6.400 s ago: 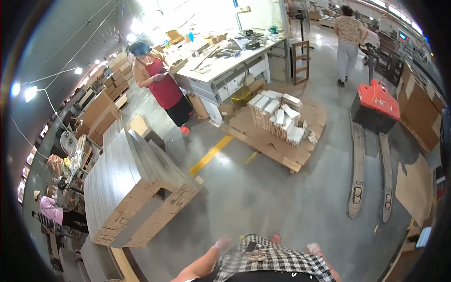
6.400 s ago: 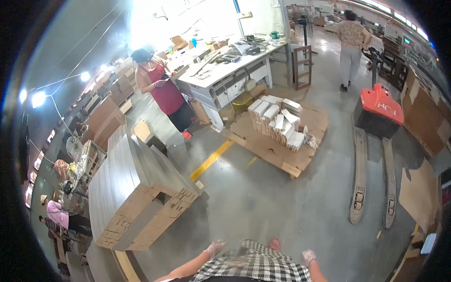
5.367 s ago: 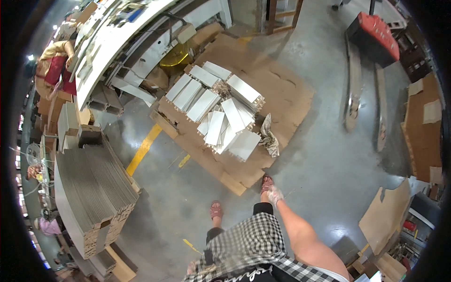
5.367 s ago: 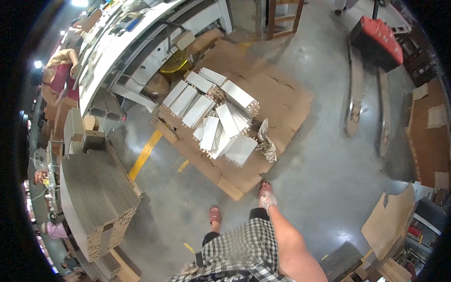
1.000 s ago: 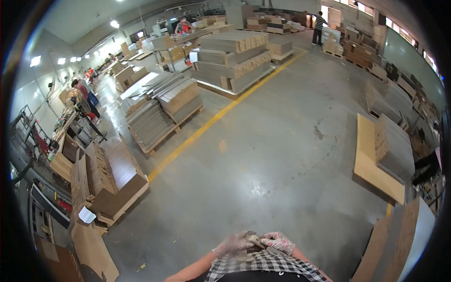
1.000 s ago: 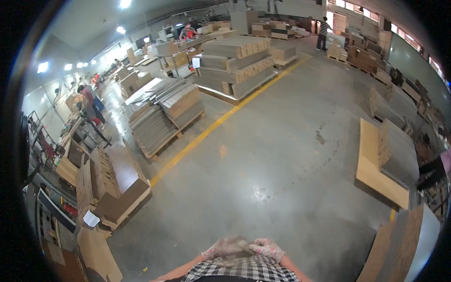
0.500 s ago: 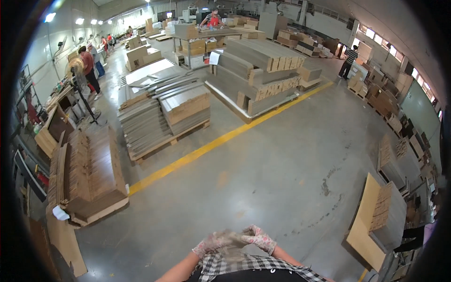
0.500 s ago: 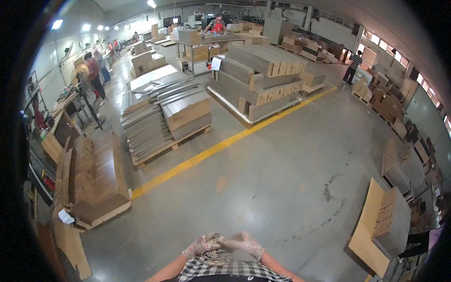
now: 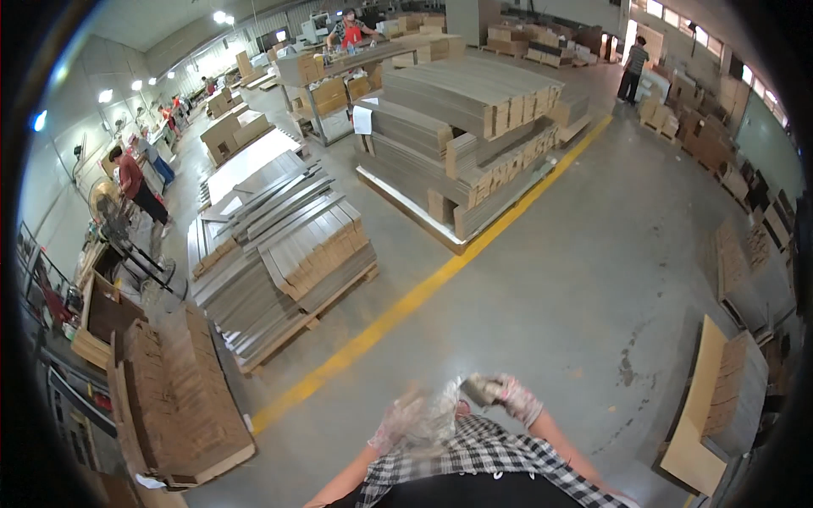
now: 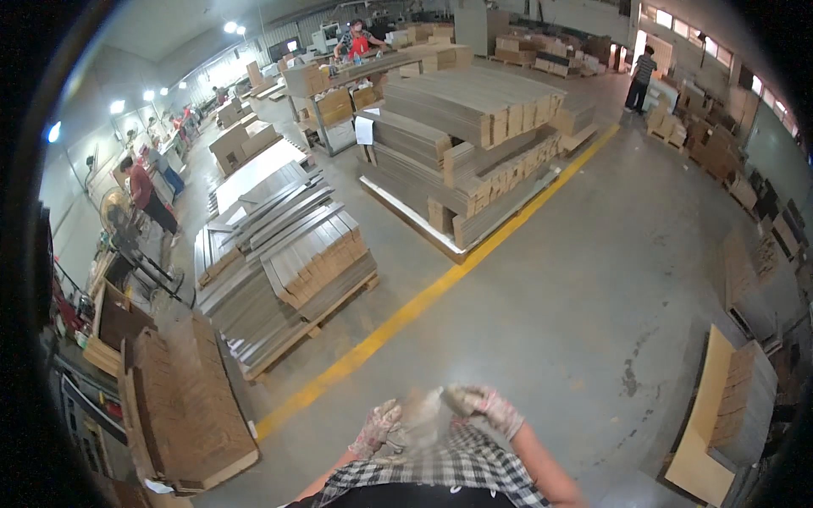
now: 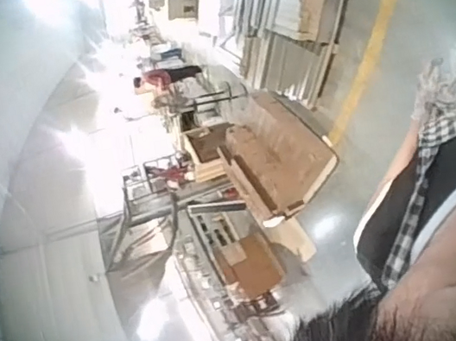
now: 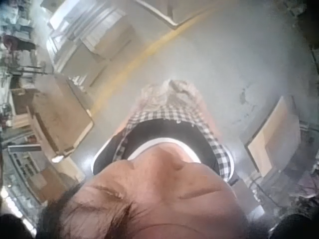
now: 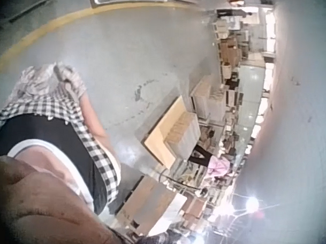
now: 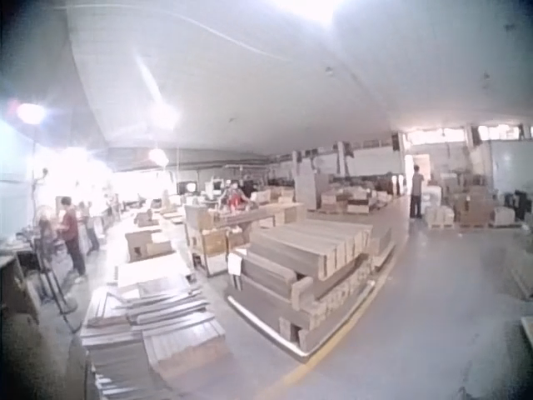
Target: The person sands and wipes down long pieces of wood trim at a workbench using a sanding block and a cloth.
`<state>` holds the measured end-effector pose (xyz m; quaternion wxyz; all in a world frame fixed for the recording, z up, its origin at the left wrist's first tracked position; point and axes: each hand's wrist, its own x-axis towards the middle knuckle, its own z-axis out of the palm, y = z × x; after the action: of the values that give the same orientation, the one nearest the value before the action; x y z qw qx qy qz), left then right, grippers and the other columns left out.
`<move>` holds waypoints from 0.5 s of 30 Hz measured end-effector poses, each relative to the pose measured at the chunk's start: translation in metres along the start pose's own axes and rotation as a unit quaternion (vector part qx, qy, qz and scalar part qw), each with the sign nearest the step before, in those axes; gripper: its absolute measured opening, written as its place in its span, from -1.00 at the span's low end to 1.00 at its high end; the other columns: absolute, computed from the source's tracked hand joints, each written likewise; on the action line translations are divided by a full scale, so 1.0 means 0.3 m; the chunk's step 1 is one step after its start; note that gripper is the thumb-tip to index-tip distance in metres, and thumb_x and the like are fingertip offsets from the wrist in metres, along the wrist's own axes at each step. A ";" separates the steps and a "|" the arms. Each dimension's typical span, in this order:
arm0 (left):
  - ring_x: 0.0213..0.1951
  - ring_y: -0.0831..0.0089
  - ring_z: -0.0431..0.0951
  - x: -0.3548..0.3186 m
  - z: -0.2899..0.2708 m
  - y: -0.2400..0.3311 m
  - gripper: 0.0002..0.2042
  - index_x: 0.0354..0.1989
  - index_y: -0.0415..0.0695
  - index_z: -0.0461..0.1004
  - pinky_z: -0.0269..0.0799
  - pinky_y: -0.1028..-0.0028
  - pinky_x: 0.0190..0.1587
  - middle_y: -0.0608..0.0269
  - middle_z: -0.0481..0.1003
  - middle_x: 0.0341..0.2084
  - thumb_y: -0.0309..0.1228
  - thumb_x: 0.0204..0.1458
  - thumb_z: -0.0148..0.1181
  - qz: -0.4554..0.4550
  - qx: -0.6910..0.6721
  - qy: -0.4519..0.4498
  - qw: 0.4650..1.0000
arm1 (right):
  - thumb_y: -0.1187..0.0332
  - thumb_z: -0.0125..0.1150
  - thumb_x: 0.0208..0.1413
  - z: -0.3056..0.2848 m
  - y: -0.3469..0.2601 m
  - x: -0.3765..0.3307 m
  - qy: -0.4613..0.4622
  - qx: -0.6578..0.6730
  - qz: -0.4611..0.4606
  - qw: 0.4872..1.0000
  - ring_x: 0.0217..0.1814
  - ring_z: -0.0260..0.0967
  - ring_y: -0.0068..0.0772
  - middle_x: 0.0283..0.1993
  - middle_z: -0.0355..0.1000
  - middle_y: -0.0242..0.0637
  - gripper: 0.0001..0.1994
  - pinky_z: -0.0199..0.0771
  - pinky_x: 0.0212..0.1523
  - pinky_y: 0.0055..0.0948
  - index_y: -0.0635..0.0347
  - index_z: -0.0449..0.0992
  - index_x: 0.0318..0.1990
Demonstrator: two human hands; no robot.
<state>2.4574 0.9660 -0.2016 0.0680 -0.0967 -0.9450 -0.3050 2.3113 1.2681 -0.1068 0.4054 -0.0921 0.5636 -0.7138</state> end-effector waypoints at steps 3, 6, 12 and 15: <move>0.31 0.45 0.18 0.321 -0.247 0.075 -0.50 0.34 0.09 0.23 0.02 0.31 0.30 0.34 0.21 0.32 -0.17 0.21 -0.13 0.093 0.393 -0.115 0.907 | 0.02 0.29 0.12 -0.113 -0.263 0.305 0.048 -0.025 0.002 0.999 -0.03 0.45 -0.47 -0.03 0.48 -0.28 -0.42 0.52 -0.10 -0.48 0.24 0.42 0.17; 0.32 0.36 0.19 0.544 -0.283 -0.067 -0.53 0.30 0.04 0.26 0.08 0.29 0.31 0.30 0.26 0.27 -0.21 0.20 -0.10 -0.090 0.082 -0.236 0.964 | 0.07 0.31 0.10 -0.173 -0.428 0.667 -0.009 -0.034 0.007 0.999 0.02 0.44 -0.44 0.01 0.48 -0.26 -0.42 0.50 -0.03 -0.48 0.25 0.41 0.18; 0.10 0.23 0.45 0.691 0.018 -0.802 -0.59 0.11 -0.14 0.44 0.35 0.35 0.16 0.23 0.48 0.01 -0.29 0.08 0.15 -0.206 -0.291 -0.043 0.933 | 0.14 0.31 0.12 -0.027 -0.645 1.260 -0.103 -0.032 0.030 0.994 0.12 0.39 -0.43 0.11 0.44 -0.23 -0.41 0.42 0.11 -0.43 0.28 0.35 0.24; 0.02 0.28 0.51 1.372 -0.306 -0.741 -0.69 -0.02 -0.15 0.52 0.44 0.35 0.09 0.24 0.55 -0.08 -0.34 0.05 0.18 -0.105 -0.389 -0.037 0.914 | 0.18 0.28 0.14 -0.150 -0.809 1.433 0.019 -0.035 0.107 0.993 0.20 0.34 -0.40 0.23 0.36 -0.17 -0.35 0.40 0.17 -0.41 0.33 0.24 0.31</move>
<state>2.0138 0.7934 -0.1757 -0.0424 -0.0272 -0.7582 -0.6501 1.8882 1.0162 -0.0491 0.4654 -0.0316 0.6025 -0.6476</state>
